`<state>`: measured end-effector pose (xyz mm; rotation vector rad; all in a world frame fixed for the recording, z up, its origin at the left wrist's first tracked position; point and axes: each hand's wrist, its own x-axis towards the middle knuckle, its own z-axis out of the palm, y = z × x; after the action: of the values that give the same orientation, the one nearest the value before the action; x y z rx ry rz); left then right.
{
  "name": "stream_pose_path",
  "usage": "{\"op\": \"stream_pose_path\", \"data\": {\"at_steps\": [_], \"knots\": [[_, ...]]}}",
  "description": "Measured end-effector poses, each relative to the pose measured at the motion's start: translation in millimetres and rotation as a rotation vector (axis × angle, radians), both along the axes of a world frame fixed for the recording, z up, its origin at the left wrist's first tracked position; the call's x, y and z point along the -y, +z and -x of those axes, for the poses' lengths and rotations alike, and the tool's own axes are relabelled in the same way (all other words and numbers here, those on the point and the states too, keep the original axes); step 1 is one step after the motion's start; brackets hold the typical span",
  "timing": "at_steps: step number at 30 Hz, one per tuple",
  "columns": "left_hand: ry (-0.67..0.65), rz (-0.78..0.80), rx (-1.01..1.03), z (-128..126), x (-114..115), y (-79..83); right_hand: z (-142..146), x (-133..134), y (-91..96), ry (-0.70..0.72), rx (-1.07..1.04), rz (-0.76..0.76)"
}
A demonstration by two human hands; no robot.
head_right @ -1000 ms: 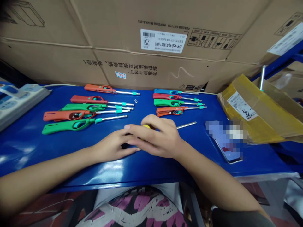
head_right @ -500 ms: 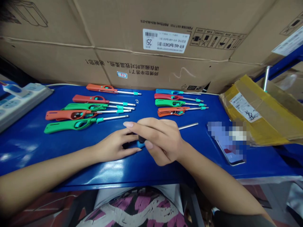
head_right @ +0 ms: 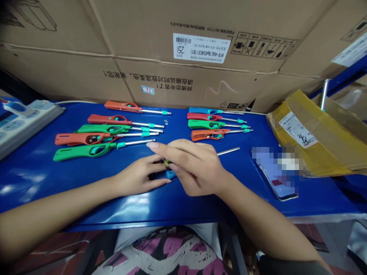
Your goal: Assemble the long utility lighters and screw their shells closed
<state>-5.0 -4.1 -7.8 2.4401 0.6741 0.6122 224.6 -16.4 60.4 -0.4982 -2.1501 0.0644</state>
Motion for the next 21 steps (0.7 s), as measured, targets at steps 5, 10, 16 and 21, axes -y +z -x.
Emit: {"op": "stream_pose_path", "data": {"at_steps": [5,10,16,21], "knots": [[-0.013,0.004,-0.003,-0.2,-0.2,0.7,0.7,-0.4,1.3,-0.096,0.043,-0.106],[-0.014,-0.003,-0.004,-0.3,-0.3,0.7,2.5,0.0,-2.4,-0.02,0.004,0.01],[-0.02,0.013,0.033,-1.0,-0.6,1.1,1.7,-0.9,-1.6,-0.149,0.012,-0.091],[-0.012,0.011,0.013,-0.6,-0.6,0.1,1.2,0.2,0.1,-0.06,0.013,0.1]]}}
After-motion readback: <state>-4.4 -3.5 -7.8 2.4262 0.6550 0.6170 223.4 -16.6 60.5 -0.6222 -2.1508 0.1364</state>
